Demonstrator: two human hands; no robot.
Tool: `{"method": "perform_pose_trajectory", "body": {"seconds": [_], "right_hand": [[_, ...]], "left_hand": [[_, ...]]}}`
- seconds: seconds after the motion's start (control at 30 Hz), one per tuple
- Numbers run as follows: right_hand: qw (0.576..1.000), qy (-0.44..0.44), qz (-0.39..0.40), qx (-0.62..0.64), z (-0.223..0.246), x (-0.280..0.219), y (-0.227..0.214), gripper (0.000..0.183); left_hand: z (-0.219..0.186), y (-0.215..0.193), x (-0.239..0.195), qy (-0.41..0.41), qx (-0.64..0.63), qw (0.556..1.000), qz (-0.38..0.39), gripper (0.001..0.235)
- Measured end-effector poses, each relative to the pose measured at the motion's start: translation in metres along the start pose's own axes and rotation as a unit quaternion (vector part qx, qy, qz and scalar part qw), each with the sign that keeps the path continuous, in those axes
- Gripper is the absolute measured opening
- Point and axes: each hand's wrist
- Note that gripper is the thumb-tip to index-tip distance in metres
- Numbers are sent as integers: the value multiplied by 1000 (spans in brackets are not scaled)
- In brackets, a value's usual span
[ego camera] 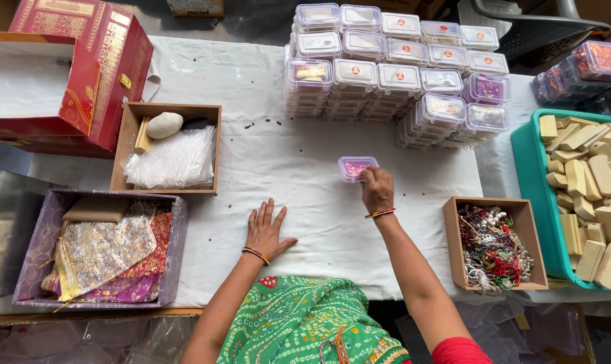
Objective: The person wraps a gold-colored jewelry item in a decorative cloth, places it in a plastic bag, and then into a small plastic container. They then pick up a beaded bracelet, place it in a plastic bag, and put it into another container.
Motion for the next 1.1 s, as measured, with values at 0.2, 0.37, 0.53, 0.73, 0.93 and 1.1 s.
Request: {"method": "perform_pose_trajectory", "body": {"seconds": [0.2, 0.37, 0.53, 0.73, 0.93, 1.1], "right_hand": [[984, 114, 67, -118, -19, 6, 17, 49], [988, 147, 30, -44, -35, 28, 46, 54], [980, 193, 43, -38, -53, 71, 71, 47], [968, 229, 46, -93, -54, 78, 95, 50], [953, 289, -1, -86, -44, 85, 103, 46], [949, 306, 35, -66, -55, 74, 106, 51]], "left_hand": [[13, 20, -11, 22, 37, 999, 22, 102], [9, 18, -12, 54, 39, 996, -60, 101], [7, 10, -12, 74, 55, 989, -115, 98], [8, 11, -8, 77, 53, 989, -116, 101], [7, 11, -10, 70, 57, 989, -116, 101], [10, 13, -7, 81, 62, 986, -129, 102]]}}
Point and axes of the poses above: each hand's wrist, its own x-axis towards the middle knuckle, its own y-axis out of the palm, z = x × y, and after that the axes turned 9 degrees about y, right-handed
